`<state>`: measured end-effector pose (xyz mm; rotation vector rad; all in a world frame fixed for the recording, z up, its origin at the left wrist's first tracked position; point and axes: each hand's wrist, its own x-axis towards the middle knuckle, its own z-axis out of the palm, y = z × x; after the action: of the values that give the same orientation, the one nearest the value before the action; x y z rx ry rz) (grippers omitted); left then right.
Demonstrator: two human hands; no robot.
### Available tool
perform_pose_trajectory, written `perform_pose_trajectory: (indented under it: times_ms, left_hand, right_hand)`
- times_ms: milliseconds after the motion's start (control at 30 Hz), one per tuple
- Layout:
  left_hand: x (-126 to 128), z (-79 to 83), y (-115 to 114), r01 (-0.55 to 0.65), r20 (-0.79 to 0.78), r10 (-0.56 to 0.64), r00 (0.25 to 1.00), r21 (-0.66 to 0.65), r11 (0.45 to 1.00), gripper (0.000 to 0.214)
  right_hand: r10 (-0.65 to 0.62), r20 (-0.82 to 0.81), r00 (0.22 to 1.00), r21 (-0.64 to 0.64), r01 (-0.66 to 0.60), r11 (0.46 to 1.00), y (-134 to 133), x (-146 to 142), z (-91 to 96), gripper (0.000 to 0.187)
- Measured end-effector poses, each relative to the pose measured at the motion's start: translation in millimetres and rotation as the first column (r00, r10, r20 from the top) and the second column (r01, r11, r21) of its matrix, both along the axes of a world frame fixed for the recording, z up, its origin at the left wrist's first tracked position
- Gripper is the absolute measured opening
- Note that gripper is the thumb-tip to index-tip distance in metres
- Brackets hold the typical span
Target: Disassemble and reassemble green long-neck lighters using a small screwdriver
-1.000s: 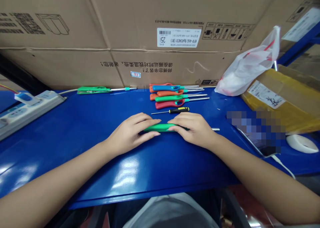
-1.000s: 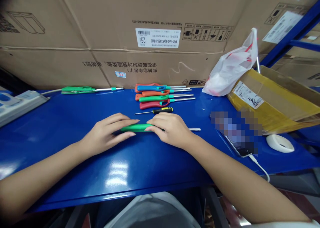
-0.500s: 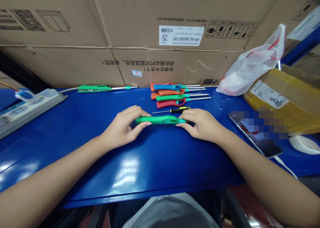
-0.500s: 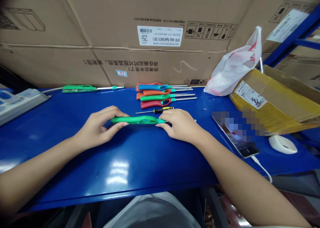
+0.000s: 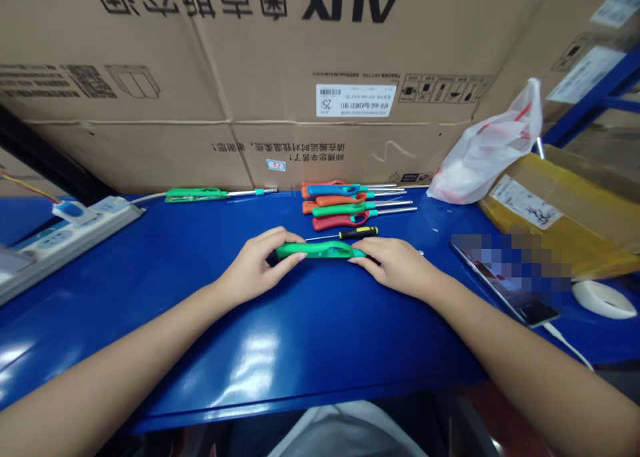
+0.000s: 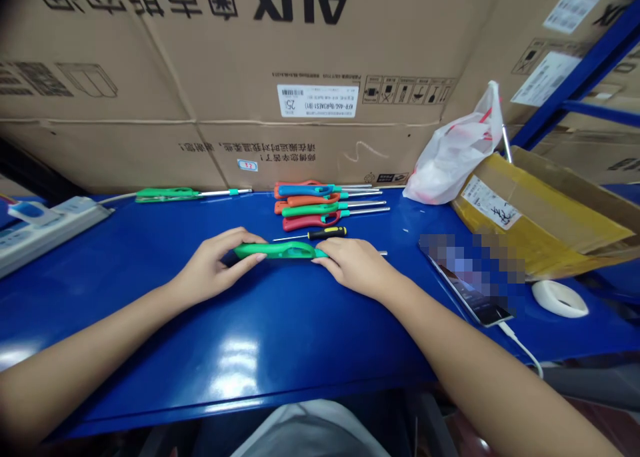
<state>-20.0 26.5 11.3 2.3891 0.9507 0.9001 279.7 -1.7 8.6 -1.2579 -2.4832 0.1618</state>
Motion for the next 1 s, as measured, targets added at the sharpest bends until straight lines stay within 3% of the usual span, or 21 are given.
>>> perform_pose_trajectory:
  times_ms: [67, 267, 400, 533, 633, 800, 1000]
  left_hand:
    - [2, 0.7, 1, -0.032, 0.011, 0.033, 0.999, -0.075, 0.997, 0.032]
    - [4, 17.3, 1, 0.059, -0.138, -0.072, 0.988, -0.097, 0.993, 0.034]
    - [-1, 38.2, 11, 0.071, -0.205, -0.081, 0.975, -0.053, 0.996, 0.035]
    - [0, 55.1, 36, -0.023, -0.191, 0.032, 0.981, 0.049, 0.999, 0.043]
    - [13, 61.2, 60, -0.081, -0.166, 0.102, 0.981, 0.128, 0.988, 0.041]
    - [50, 56.0, 105, -0.11, -0.222, 0.157, 0.962, 0.21, 0.971, 0.03]
    - [78, 35.2, 144, -0.178, -0.294, 0.247, 0.923, 0.241, 0.954, 0.035]
  right_hand:
    - [-0.01, -0.041, 0.999, 0.023, 0.011, 1.0, 0, -1, -1.0, 0.019]
    - [-0.011, -0.186, 0.983, 0.1, 0.03, 0.995, 2, -5, -6.5, 0.005]
    - [-0.032, -0.315, 0.949, 0.181, 0.093, 0.979, 1, -12, -6.1, 0.017]
    - [-0.158, -0.452, 0.878, 0.27, 0.304, 0.914, -1, -17, -0.5, 0.027]
    - [-0.155, -0.423, 0.893, 0.26, 0.283, 0.923, -1, -18, -0.5, 0.024]
    - [-0.13, -0.285, 0.95, 0.18, 0.186, 0.966, 9, -14, -9.5, 0.032]
    - [-0.237, -0.221, 0.946, 0.101, 0.264, 0.959, 22, 0, -13.8, 0.024]
